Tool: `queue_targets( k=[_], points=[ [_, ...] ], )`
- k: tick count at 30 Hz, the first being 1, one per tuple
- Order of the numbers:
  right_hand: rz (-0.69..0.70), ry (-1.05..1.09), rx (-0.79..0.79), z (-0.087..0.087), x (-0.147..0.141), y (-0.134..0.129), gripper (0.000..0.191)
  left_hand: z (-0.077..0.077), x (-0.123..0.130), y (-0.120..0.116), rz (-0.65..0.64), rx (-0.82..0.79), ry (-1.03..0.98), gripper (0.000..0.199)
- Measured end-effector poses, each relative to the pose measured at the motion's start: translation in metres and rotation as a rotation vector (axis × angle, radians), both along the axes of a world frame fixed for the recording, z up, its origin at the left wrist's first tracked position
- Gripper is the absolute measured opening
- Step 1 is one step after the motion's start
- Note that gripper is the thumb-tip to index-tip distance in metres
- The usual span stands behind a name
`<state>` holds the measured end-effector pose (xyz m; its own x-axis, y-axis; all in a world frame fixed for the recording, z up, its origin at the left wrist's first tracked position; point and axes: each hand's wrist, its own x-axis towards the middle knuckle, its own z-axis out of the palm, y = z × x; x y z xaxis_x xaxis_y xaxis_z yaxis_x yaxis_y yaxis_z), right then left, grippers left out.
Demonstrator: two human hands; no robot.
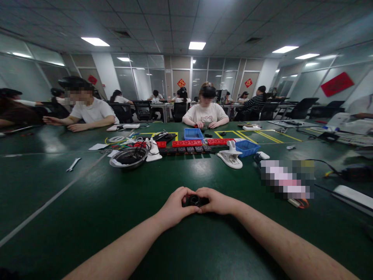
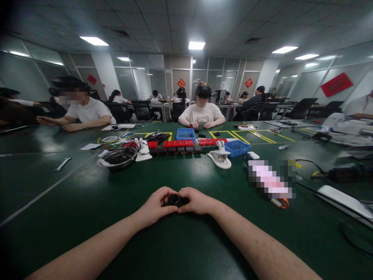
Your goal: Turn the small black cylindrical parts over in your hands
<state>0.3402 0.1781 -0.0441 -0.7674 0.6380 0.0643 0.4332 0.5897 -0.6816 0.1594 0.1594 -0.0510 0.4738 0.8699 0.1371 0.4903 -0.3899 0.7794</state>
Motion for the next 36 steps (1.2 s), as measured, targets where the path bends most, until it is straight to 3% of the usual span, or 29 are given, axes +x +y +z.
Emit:
queue_targets(
  k=[8,12,17,20,22,26,29,36],
  points=[
    [-0.100,-0.032,-0.022,-0.001,-0.001,-0.001,0.023,0.004,0.004,-0.003,0.047,0.010,0.021,0.033],
    [-0.214,-0.053,-0.015,-0.009,-0.005,-0.003,0.026,0.002,0.008,-0.008,0.139,0.034,0.035,0.030],
    [-0.474,-0.201,0.253,-0.020,-0.021,-0.011,0.029,-0.003,0.011,-0.010,0.273,0.119,0.063,0.025],
    [-0.541,-0.293,0.349,-0.018,-0.027,-0.016,0.032,-0.004,0.010,-0.007,0.293,0.131,0.052,0.025],
    [-0.501,-0.289,0.351,-0.015,-0.025,-0.016,0.037,-0.004,0.008,-0.005,0.248,0.114,0.032,0.025],
    [-0.281,-0.136,0.290,-0.009,-0.012,-0.012,0.045,-0.003,0.004,0.000,0.114,0.068,0.014,0.024],
    [-0.145,-0.080,0.214,-0.006,-0.002,-0.007,0.033,-0.001,0.003,0.000,0.063,0.038,0.014,0.026],
    [-0.044,-0.052,0.134,-0.003,0.002,-0.001,0.025,0.002,0.002,-0.001,0.018,0.005,-0.001,0.028]
  ],
)
